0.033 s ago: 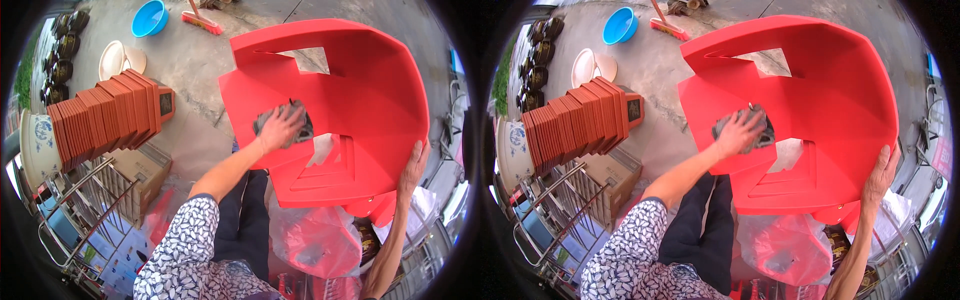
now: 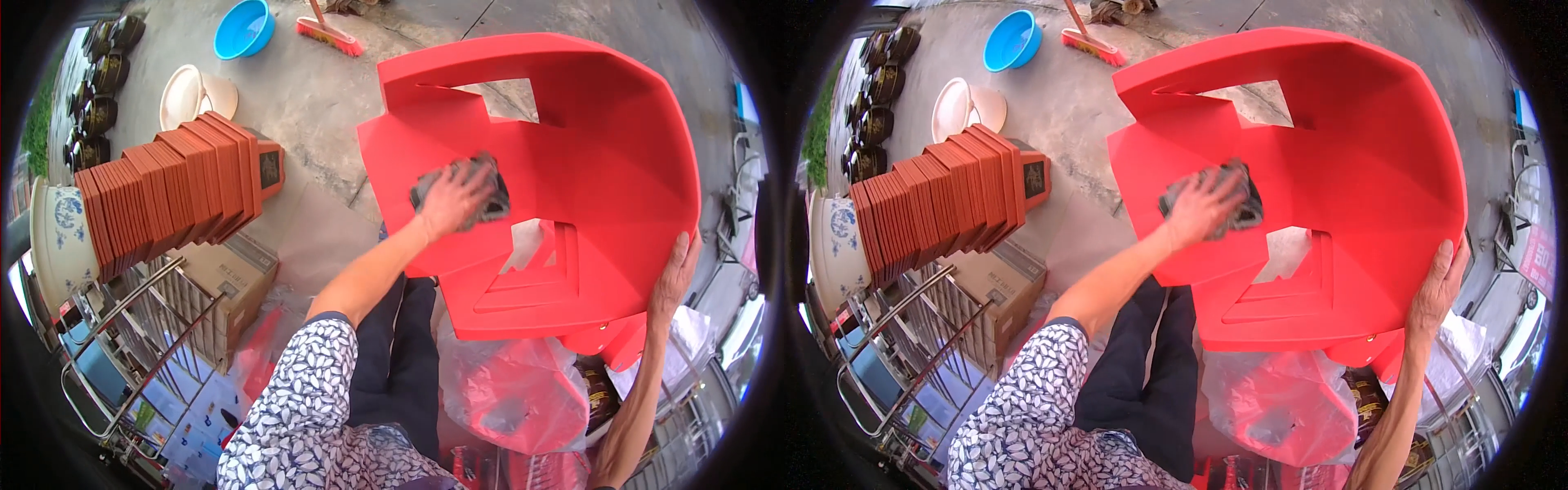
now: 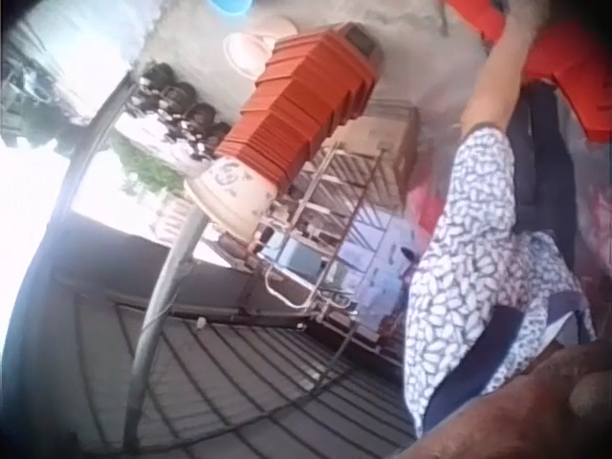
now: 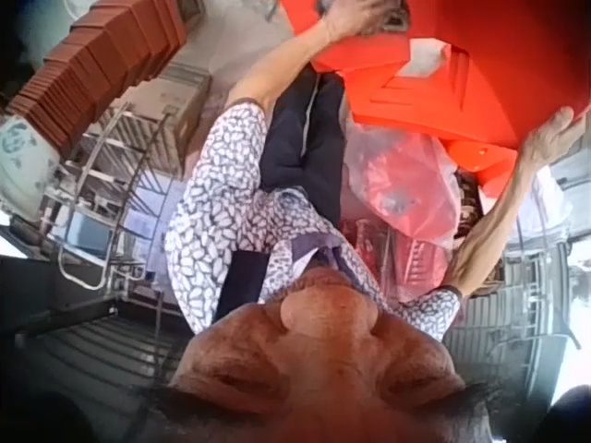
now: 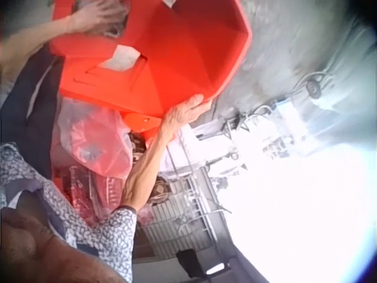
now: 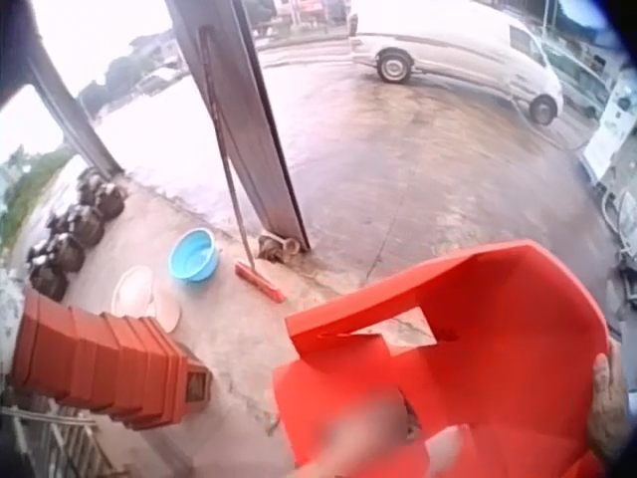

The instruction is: The person wipes different parts of a red plastic chair with a cloth, then folds the cloth and places it inside a cardboard box.

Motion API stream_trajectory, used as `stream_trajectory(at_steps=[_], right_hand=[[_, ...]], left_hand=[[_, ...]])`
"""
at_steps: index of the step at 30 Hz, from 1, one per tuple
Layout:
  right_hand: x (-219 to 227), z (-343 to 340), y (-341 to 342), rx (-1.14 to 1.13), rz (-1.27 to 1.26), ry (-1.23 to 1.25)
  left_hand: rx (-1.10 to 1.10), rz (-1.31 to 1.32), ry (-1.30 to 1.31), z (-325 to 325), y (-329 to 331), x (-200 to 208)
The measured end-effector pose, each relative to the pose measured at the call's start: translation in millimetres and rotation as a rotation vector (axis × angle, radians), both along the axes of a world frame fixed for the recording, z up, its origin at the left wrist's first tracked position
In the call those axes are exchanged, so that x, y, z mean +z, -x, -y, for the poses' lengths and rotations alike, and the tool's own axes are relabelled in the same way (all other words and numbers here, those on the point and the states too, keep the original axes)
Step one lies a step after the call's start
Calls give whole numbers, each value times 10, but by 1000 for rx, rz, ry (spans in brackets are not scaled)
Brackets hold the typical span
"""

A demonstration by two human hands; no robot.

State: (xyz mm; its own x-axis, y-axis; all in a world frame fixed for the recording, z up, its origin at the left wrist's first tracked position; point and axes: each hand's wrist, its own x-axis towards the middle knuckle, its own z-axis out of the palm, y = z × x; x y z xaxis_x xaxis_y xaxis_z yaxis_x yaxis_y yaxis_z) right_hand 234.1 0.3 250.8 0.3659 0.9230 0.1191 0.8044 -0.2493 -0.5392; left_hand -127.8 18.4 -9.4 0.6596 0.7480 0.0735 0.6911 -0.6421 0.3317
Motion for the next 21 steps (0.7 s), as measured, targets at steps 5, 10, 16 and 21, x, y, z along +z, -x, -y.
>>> stream_trajectory(at_steps=[5, 10, 16, 21], right_hand=[[-69, -8, -29, 2, -15, 36], [-48, -89, 139, 11, -7, 10], [13, -52, 157, -17, -24, 36], [-35, -53, 148, -38, -18, 53]], left_hand=[[396, -3, -155, -270, 1047, 92], [1045, -359, 419, 45, 2297, -3], [1088, 513, 354, 378, 2501, 441], [334, -116, -102, 156, 1497, 319]])
